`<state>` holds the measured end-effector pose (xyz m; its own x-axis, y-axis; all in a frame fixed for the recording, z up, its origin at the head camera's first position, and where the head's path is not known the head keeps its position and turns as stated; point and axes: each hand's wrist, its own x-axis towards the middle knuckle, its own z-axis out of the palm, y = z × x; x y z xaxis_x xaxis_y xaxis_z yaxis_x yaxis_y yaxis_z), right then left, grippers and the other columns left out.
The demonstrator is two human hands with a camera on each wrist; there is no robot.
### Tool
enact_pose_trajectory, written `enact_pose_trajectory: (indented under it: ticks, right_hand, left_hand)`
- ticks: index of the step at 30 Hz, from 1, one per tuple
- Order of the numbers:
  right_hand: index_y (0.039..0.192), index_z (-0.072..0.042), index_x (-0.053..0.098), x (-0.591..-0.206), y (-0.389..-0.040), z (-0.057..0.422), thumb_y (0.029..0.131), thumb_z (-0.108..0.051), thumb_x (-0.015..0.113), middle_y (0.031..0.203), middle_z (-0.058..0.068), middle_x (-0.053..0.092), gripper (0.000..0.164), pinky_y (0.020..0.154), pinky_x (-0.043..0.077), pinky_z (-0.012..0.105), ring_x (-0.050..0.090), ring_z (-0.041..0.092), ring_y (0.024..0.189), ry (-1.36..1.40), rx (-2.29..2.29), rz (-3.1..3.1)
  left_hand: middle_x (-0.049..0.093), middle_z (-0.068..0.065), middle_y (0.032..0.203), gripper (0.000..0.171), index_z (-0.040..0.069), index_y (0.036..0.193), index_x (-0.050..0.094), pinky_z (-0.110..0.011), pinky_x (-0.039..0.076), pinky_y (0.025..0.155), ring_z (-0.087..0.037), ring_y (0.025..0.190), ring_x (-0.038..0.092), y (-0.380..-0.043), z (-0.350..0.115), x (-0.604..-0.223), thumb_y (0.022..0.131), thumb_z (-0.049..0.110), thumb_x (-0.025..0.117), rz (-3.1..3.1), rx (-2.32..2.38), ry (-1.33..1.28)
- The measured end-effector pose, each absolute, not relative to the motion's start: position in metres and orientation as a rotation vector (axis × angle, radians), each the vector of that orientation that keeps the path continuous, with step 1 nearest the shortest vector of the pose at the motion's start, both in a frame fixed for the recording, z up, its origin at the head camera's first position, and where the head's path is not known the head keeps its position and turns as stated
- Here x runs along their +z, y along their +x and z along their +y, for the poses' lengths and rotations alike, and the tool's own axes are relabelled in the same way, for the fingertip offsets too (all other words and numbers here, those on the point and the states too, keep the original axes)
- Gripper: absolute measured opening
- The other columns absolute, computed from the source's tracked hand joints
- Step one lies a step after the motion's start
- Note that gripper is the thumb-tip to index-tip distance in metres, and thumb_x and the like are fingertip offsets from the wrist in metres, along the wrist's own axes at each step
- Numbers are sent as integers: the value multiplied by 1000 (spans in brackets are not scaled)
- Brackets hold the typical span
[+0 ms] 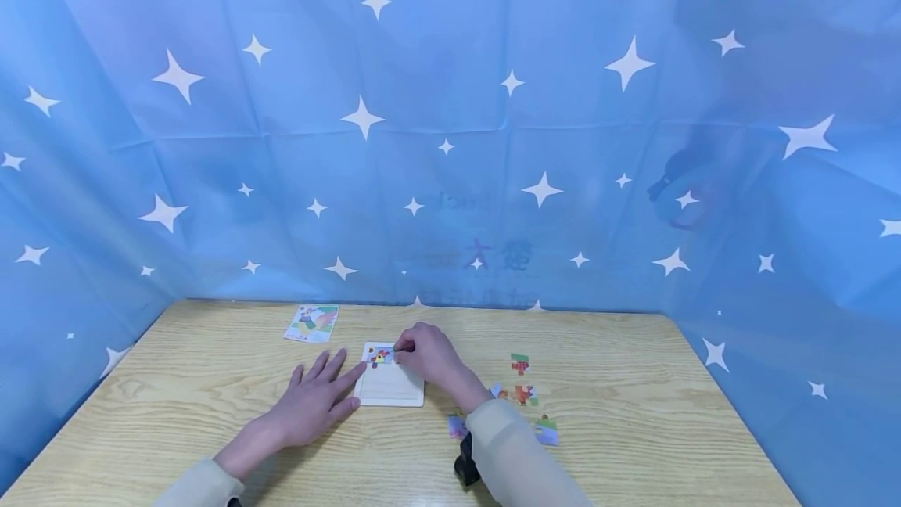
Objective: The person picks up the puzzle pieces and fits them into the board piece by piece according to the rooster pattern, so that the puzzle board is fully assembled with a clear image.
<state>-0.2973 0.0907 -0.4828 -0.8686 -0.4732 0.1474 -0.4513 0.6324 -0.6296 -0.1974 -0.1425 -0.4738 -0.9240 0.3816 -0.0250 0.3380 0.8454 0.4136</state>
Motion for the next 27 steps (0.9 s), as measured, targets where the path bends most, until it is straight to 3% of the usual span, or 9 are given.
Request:
enact_pose_trajectory:
  ticks: [5,13,27]
  right_hand:
    - [97,-9,79,-483,-298,92,93,-12,77,87,-5,61,5,72,49,28,57,10,79,-819,-1068,2800]
    - [108,-7,79,-484,-299,98,90,-14,80,87,-3,58,19,71,47,29,53,11,79,-864,-1066,2736]
    - [110,-7,79,-483,-299,99,93,-11,77,88,-1,59,18,72,46,29,52,12,80,-853,-1062,2733]
  left_hand:
    - [27,-26,163,56,16,158,44,-79,15,109,-52,149,19,-198,-143,-473,108,39,52,2915,616,568]
    - [27,-26,163,56,16,157,44,-80,14,109,-53,150,18,-197,-142,-473,108,40,53,2909,635,564]
    - [28,-27,163,56,15,157,45,-80,14,108,-53,149,18,-197,-142,-473,108,39,53,2916,632,569]
